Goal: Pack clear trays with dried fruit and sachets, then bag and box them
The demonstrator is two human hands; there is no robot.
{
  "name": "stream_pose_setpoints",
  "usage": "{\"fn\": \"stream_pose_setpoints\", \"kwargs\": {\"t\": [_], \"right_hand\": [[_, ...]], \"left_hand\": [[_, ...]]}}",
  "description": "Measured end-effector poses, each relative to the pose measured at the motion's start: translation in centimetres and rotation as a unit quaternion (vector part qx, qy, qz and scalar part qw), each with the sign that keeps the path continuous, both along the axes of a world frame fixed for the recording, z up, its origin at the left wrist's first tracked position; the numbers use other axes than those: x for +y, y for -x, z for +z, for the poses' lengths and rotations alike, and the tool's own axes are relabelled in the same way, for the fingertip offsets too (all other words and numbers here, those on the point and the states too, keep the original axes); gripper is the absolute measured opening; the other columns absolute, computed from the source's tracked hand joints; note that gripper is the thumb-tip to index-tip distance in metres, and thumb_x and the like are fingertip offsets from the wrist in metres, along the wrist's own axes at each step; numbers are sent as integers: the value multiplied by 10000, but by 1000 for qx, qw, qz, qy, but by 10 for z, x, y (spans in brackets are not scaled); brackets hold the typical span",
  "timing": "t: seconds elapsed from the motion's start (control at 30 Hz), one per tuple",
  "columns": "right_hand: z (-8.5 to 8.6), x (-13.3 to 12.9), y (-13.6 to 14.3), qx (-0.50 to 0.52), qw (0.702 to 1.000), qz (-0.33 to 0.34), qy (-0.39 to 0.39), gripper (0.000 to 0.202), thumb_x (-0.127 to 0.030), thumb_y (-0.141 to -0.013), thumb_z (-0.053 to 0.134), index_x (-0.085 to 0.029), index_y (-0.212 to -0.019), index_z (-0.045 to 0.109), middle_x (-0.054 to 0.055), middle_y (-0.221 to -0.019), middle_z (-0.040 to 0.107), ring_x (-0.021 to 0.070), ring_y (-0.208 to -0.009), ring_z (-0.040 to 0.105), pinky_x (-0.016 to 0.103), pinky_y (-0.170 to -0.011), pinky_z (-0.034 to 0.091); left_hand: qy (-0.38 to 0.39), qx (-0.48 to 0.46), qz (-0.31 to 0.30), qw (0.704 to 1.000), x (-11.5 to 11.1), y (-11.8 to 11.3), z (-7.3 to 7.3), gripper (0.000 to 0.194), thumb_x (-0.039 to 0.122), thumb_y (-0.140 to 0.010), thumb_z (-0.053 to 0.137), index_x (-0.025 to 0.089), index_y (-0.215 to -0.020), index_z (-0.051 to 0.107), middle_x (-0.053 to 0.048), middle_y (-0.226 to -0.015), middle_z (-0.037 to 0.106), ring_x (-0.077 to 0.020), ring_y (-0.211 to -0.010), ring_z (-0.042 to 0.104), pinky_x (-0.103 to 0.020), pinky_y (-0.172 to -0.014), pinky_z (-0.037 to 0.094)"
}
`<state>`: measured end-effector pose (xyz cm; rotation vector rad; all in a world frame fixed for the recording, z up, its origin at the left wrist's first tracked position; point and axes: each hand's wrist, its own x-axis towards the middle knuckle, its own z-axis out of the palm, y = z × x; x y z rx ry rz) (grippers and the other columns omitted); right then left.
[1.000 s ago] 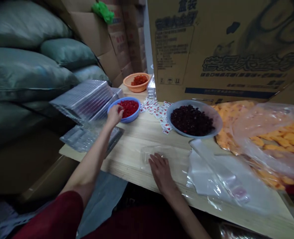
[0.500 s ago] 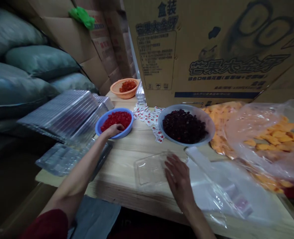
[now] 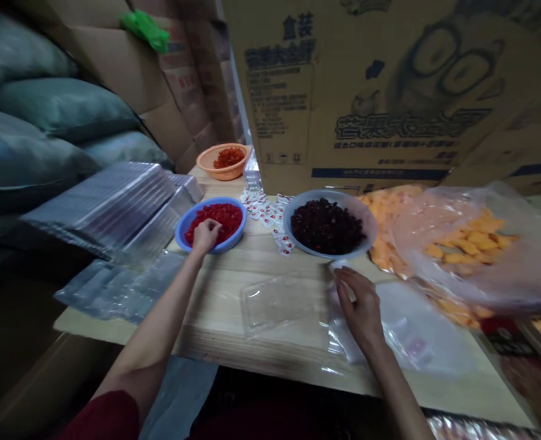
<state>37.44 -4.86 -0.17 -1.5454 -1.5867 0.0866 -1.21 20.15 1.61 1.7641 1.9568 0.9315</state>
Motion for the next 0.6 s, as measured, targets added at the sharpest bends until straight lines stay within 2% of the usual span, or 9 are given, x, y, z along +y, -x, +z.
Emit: {"fn": "stream_pose_setpoints", "kwargs": {"t": [0.1, 0.17, 0.2, 0.27, 0.3, 0.37, 0.4, 0.47, 0.6], "right_hand": [[19, -9, -2, 30, 998, -21, 55, 293, -406, -977, 529, -227, -1121, 710, 96, -1158, 726, 284, -1071, 684, 499, -961, 546], [26, -13, 10, 56, 996, -9, 72, 276, -377, -976, 541, -246, -1163, 695, 86, -1197, 709, 271, -1092, 674, 470, -954, 554], [25, -15, 19, 66, 995, 5, 72, 265, -357, -975, 545, -252, -1170, 691, 84, -1198, 707, 264, -1097, 670, 456, -945, 559], [12, -16, 42, 67, 994, 52, 73, 242, -315, -974, 547, -249, -1152, 697, 89, -1163, 715, 257, -1096, 665, 443, -929, 565], [2, -16, 54, 54, 992, 81, 76, 228, -295, -970, 552, -242, -1130, 705, 93, -1143, 721, 259, -1097, 661, 450, -930, 563], [-22, -17, 74, 13, 987, 130, 93, 207, -254, -953, 574, -229, -1101, 717, 97, -1146, 720, 277, -1129, 640, 491, -960, 541], [-33, -19, 81, -5, 984, 144, 102, 204, -232, -943, 586, -224, -1099, 719, 97, -1165, 714, 286, -1157, 623, 515, -984, 522], [-48, -24, 90, -25, 982, 150, 115, 221, -193, -933, 593, -222, -1117, 712, 93, -1204, 698, 293, -1210, 586, 542, -1026, 488], [-55, -36, 96, -9, 981, 145, 128, 262, -157, -936, 565, -235, -1147, 699, 87, -1239, 675, 269, -1254, 554, 519, -1055, 483]], "left_hand": [[-46, -47, -3, 998, -15, -7, 8, 140, 229, -911, 586, 120, -903, 673, -78, -841, 721, -168, -777, 609, -318, -811, 463], [-66, -75, -38, 994, -40, -26, 9, 183, 298, -907, 604, 133, -942, 677, -60, -887, 718, -150, -769, 601, -291, -777, 473], [-62, -94, -74, 991, -56, -40, 7, 198, 328, -889, 628, 146, -938, 686, -47, -884, 716, -140, -744, 600, -273, -739, 480], [-21, -132, -172, 976, -91, -76, -5, 203, 370, -842, 676, 171, -869, 705, -16, -788, 702, -119, -628, 583, -243, -619, 477], [31, -183, -240, 953, -108, -95, -14, 202, 367, -844, 668, 170, -868, 706, -14, -746, 689, -117, -594, 572, -238, -578, 466], [92, -231, -297, 922, -133, -128, -31, 191, 357, -840, 661, 171, -840, 705, -8, -697, 666, -109, -555, 550, -226, -532, 439], [113, -242, -311, 912, -140, -141, -40, 181, 344, -840, 655, 170, -830, 705, -7, -686, 659, -106, -549, 544, -223, -526, 430], [132, -237, -313, 910, -144, -157, -52, 163, 315, -834, 648, 165, -802, 706, -3, -663, 646, -101, -537, 534, -221, -524, 421], [165, -239, -296, 910, -134, -160, -61, 166, 297, -821, 637, 151, -801, 711, -1, -623, 630, -106, -526, 540, -228, -535, 428]]}}
